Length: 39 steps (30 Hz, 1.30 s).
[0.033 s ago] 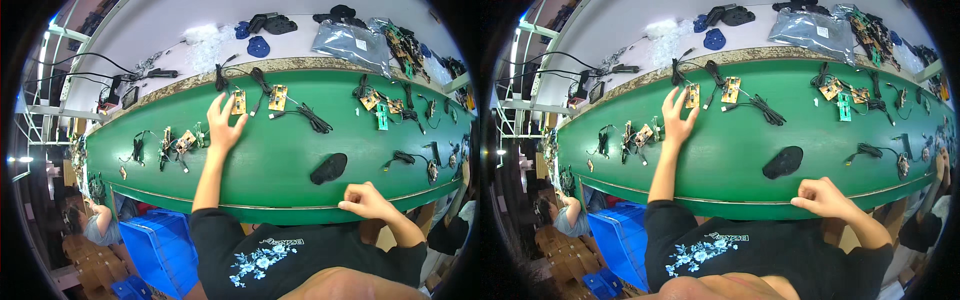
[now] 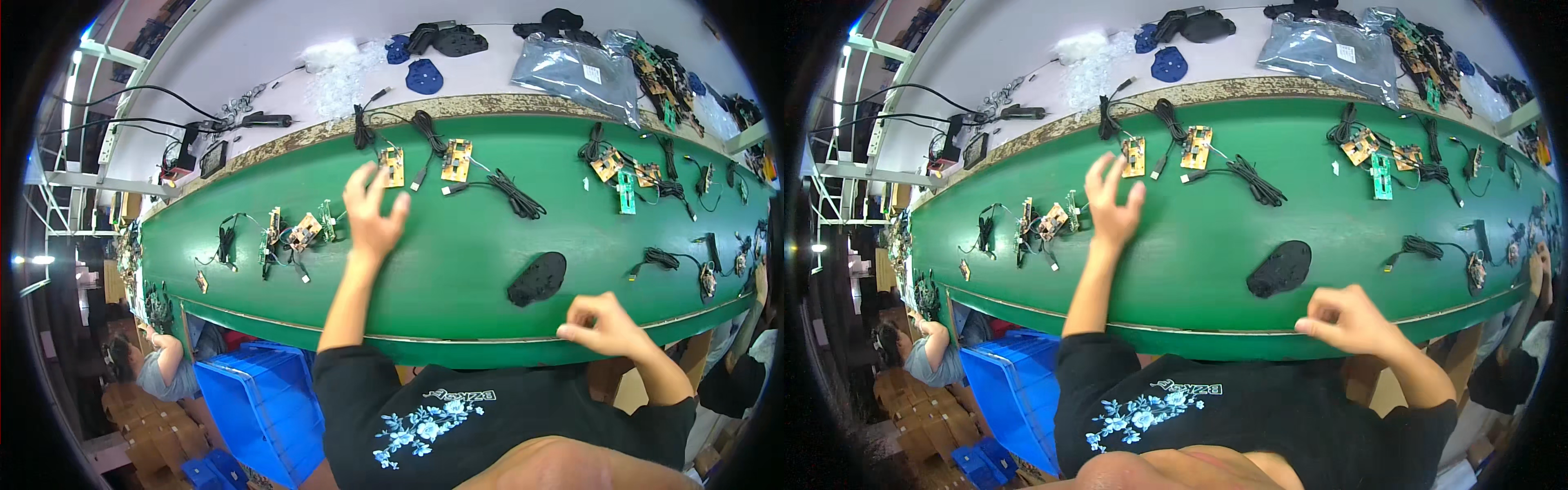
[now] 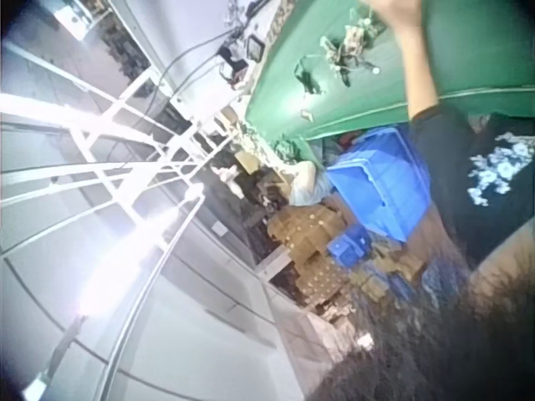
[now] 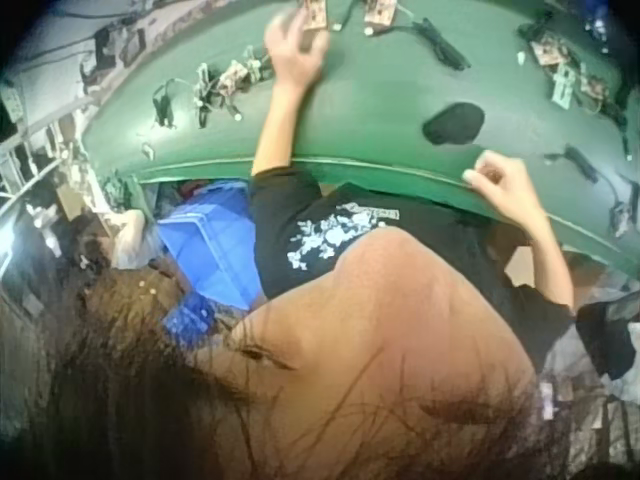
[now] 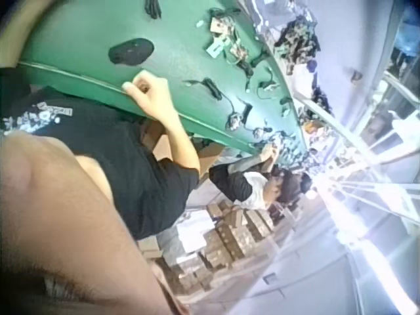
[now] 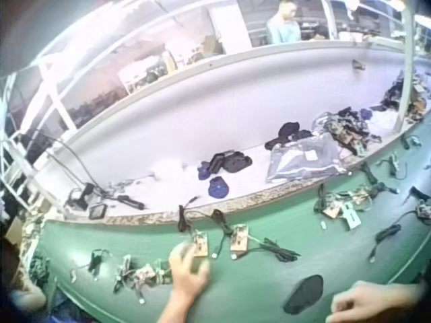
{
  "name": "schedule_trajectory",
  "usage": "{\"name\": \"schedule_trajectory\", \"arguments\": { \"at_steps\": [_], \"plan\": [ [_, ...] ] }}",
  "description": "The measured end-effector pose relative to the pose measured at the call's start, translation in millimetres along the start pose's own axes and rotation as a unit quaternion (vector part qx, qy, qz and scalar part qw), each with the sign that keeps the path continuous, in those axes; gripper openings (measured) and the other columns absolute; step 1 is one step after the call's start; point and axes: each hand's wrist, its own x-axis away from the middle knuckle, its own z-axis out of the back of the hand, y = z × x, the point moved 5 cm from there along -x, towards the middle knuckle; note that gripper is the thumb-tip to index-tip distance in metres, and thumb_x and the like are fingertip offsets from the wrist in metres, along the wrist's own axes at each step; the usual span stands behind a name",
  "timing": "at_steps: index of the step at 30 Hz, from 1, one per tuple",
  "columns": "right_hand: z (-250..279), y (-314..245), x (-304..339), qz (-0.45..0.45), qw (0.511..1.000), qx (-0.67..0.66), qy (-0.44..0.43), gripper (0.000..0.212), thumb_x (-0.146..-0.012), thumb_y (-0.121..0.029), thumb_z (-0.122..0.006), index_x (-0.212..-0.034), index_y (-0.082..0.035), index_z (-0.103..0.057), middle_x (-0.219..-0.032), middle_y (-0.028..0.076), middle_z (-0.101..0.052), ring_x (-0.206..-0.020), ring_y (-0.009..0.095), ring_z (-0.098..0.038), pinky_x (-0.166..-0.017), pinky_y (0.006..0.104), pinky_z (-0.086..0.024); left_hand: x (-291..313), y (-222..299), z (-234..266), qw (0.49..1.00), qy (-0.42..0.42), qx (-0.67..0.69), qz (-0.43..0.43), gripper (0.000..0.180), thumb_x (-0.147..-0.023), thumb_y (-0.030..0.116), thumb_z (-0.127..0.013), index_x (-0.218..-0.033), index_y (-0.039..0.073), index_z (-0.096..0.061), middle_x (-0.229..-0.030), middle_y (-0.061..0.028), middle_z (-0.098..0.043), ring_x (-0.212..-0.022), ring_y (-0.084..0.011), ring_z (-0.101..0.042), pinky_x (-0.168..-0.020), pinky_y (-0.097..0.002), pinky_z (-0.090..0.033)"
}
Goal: The person assembles electronic circuit boards into plastic housings by hand, connecting cables and securing them with screws.
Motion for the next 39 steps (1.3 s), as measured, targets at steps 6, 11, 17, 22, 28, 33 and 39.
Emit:
{"name": "schedule_trajectory", "arguments": {
  "at_steps": [6,11,17,22,28,33,39],
  "plan": [
    [28,-93,-182,0.231,0.968,0.053,0.086,0.029,-0.093,-0.022,-0.071,-0.079,-0.001,-0.057,-0.061,0.005,-0.052,-0.057,0.011,-0.044,-0.053,0.0318,-0.038,64,174,-29,0.944,-0.251,0.200,-0.080,0.069,-0.080,0.037,-0.080,-0.136,0.005,-0.058,-0.142,-0.0219,-0.050,-0.133,-0.0399,-0.047,-0.107,-0.0529,-0.039],
    [30,-124,-423,0.291,0.908,0.237,0.189,0.029,-0.092,-0.019,-0.062,-0.118,-0.010,-0.068,-0.105,0.016,-0.071,-0.101,0.035,-0.068,-0.086,0.0456,-0.054,83,176,-44,0.910,-0.325,0.205,-0.157,0.059,-0.086,0.028,-0.073,-0.137,0.003,-0.057,-0.148,-0.0258,-0.046,-0.139,-0.0421,-0.042,-0.113,-0.0547,-0.034],
    [22,-135,-532,0.226,0.814,0.480,0.235,0.025,-0.088,-0.010,-0.061,-0.111,-0.007,-0.069,-0.111,0.017,-0.067,-0.108,0.035,-0.067,-0.086,0.0487,-0.057,82,187,-46,0.885,-0.324,0.276,-0.188,0.036,-0.086,0.020,-0.071,-0.115,0.001,-0.065,-0.131,-0.0236,-0.055,-0.131,-0.0427,-0.048,-0.115,-0.0547,-0.034],
    [35,-141,-492,0.357,0.782,0.414,0.299,0.019,-0.088,-0.012,-0.060,-0.104,-0.006,-0.068,-0.101,0.016,-0.071,-0.096,0.036,-0.070,-0.079,0.0475,-0.056,75,188,-50,0.874,-0.351,0.286,-0.177,0.032,-0.083,0.018,-0.074,-0.110,0.002,-0.067,-0.127,-0.0238,-0.058,-0.132,-0.0436,-0.049,-0.114,-0.0548,-0.036],
    [30,-98,-269,0.443,0.865,0.143,0.187,0.018,-0.092,-0.011,-0.058,-0.103,-0.002,-0.069,-0.098,0.019,-0.068,-0.092,0.039,-0.065,-0.081,0.0487,-0.051,79,170,-44,0.868,-0.402,0.238,-0.172,0.053,-0.086,0.021,-0.073,-0.135,0.007,-0.061,-0.152,-0.0248,-0.045,-0.142,-0.0402,-0.042,-0.116,-0.0538,-0.033],
    [36,28,-96,0.209,0.943,0.084,0.244,0.016,-0.089,-0.004,-0.070,-0.105,-0.002,-0.074,-0.093,0.014,-0.072,-0.086,0.033,-0.068,-0.076,0.0432,-0.053,72,180,-45,0.879,-0.391,0.215,-0.171,0.060,-0.081,0.020,-0.079,-0.136,0.005,-0.060,-0.151,-0.0219,-0.047,-0.139,-0.0401,-0.045,-0.113,-0.0531,-0.035],
    [28,43,-22,0.202,0.915,0.121,0.327,0.012,-0.085,-0.008,-0.075,-0.097,-0.006,-0.074,-0.102,0.008,-0.072,-0.096,0.026,-0.065,-0.093,0.0375,-0.046,53,188,-56,0.897,-0.362,0.206,-0.144,0.074,-0.072,0.020,-0.087,-0.138,0.004,-0.058,-0.134,-0.0142,-0.060,-0.123,-0.0352,-0.054,-0.107,-0.0474,-0.039]
  ]
}}
